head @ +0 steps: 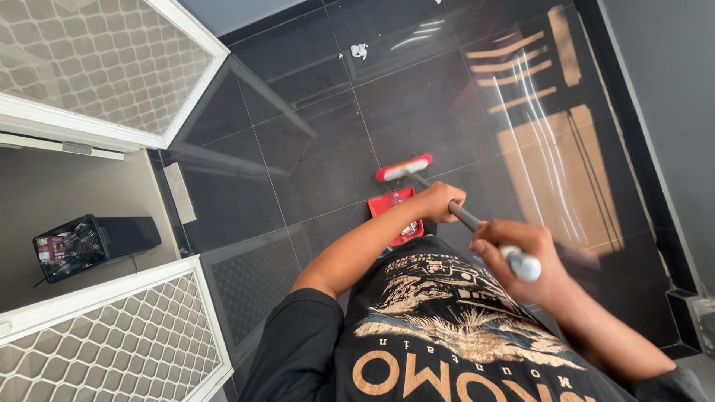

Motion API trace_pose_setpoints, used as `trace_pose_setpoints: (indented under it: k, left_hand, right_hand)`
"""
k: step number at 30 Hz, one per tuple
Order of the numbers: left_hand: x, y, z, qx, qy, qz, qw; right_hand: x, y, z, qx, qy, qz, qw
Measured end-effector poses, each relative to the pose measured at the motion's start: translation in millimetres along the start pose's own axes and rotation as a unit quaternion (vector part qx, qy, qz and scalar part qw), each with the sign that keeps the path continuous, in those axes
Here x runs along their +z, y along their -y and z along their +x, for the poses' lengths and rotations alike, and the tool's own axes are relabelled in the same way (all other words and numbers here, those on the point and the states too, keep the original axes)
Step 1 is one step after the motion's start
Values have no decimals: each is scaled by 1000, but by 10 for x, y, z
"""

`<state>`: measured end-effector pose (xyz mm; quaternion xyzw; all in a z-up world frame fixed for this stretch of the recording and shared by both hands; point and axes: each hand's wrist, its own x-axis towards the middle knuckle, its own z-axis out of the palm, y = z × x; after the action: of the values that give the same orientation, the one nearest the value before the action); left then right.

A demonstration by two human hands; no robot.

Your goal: The person sweeps debris from a balcony floor using a broom and collects it into a dustpan.

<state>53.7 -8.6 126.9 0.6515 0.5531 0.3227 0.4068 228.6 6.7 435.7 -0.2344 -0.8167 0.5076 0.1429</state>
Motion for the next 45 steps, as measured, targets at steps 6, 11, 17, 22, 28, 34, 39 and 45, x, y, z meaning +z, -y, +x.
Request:
trace_pose_setpoints:
  k: [6,11,17,22,28,34,39,45]
  left_hand:
    - [-405,379,463,26,-15,34,999]
    - [-443,678,731,22,-200,94,975]
    - [-345,1306,1051,-115,-200,62,971]
    - [-177,1269,1079,-147,-124,145,970]
    - [-12,955,743,-33,-146,120,981]
    - [82,671,376,26,-165,54,984]
    - [-330,323,329,-37,-168,0,985]
    - [-541,-102,505,41,-217,-39,975]
  right_hand:
    - [165,-272,100,-86,1,-49,995]
    - [391,-831,449,-54,-56,-57,995]
    - [681,-1565,855,-95,-58,-147,983]
    - [651,-1786,799,-3,-45,-171,984]
    - [323,-1269,632,-51,-83,-134,986]
    - [-91,-675,689,-6,-19,-103,994]
    - [-188,-386,722,-130,-43,-49,989]
    - [-160,-51,596,-42,-137,-110,984]
